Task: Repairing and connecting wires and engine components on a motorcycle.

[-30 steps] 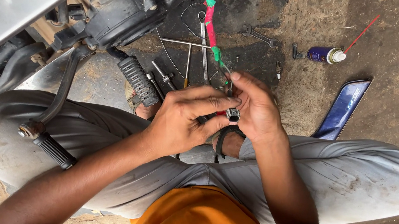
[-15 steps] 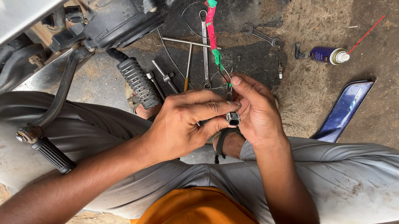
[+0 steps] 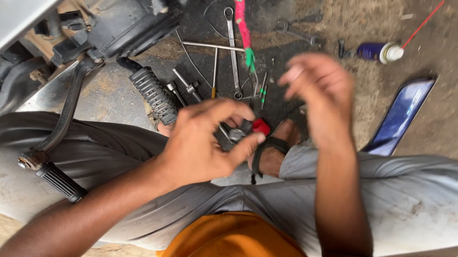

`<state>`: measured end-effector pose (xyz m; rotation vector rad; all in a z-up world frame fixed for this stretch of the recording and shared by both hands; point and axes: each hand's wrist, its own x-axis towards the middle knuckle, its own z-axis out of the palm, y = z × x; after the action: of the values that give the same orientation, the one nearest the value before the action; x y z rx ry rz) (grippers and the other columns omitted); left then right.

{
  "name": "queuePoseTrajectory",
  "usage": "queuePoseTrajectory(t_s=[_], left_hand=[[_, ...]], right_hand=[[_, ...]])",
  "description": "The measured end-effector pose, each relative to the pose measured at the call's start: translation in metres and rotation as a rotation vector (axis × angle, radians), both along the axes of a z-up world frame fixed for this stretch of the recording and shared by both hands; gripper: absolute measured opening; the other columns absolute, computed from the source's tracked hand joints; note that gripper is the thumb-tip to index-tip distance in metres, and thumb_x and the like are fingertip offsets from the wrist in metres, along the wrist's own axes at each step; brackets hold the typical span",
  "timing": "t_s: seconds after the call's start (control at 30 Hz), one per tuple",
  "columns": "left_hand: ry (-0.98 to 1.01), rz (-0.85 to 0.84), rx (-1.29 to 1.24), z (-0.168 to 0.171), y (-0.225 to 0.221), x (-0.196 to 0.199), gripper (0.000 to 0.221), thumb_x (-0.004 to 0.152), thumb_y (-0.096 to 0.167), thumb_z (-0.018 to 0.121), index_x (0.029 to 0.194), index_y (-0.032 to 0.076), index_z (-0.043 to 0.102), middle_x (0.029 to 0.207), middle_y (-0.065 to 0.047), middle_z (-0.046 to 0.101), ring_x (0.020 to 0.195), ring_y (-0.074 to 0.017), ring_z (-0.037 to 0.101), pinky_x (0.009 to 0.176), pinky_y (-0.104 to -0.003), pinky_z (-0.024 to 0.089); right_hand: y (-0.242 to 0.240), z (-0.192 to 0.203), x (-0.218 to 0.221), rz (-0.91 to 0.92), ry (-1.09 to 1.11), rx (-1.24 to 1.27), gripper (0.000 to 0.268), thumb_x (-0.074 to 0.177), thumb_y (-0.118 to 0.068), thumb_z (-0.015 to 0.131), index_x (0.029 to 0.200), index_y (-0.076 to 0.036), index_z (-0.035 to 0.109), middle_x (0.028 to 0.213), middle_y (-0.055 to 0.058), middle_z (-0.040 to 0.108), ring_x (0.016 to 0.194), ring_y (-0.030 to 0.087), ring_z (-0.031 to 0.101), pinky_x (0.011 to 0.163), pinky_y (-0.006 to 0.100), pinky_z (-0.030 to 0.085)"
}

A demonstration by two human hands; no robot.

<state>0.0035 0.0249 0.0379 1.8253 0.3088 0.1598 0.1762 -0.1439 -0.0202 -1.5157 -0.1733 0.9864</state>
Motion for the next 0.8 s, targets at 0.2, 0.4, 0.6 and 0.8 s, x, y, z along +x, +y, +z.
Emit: queuePoseTrajectory(t_s=[0.2, 0.4, 0.6, 0.8], left_hand=[[-0.061, 0.085, -0.052, 0.015, 0.006, -0.001, 0.029, 0.085, 0.01, 0.088, 0.108, 0.006, 0.071, 0.094, -0.005, 0.073, 0.084, -0.011, 0.071, 0.077, -0.025, 0.058], [-0.073, 0.161, -0.026, 0.02, 0.008, -0.002, 0.03, 0.089, 0.003, 0.087, 0.115, 0.004, 0.073, 0.104, -0.005, 0.071, 0.083, -0.008, 0.059, 0.07, -0.022, 0.05], [-0.023, 0.223, -0.008, 0.015, 0.012, -0.003, 0.035, 0.082, 0.01, 0.093, 0.113, 0.005, 0.077, 0.093, -0.003, 0.068, 0.077, -0.0074, 0.056, 0.058, -0.022, 0.044], [-0.075, 0.207, 0.085, -0.003, 0.01, 0.002, 0.037, 0.081, 0.018, 0.094, 0.112, 0.007, 0.077, 0.083, -0.001, 0.065, 0.073, -0.008, 0.061, 0.066, -0.025, 0.052]], right_hand=[[-0.015, -0.123, 0.032, -0.108, -0.461, -0.373, 0.012, 0.097, -0.013, 0.074, 0.106, -0.005, 0.07, 0.089, 0.007, 0.076, 0.076, 0.013, 0.071, 0.067, 0.026, 0.057], [-0.054, -0.277, -0.018, 0.438, -0.565, -0.948, 0.015, 0.082, -0.026, 0.072, 0.093, -0.02, 0.081, 0.096, 0.012, 0.076, 0.09, 0.036, 0.072, 0.085, 0.046, 0.056], [0.01, -0.238, -0.068, 0.369, -0.498, -0.911, 0.038, 0.087, -0.049, 0.077, 0.093, -0.012, 0.074, 0.092, 0.015, 0.076, 0.094, 0.035, 0.072, 0.085, 0.048, 0.056], [0.02, -0.255, -0.076, 0.457, -0.556, -0.96, 0.037, 0.08, -0.033, 0.079, 0.097, -0.001, 0.068, 0.096, 0.029, 0.071, 0.091, 0.045, 0.069, 0.079, 0.052, 0.055]])
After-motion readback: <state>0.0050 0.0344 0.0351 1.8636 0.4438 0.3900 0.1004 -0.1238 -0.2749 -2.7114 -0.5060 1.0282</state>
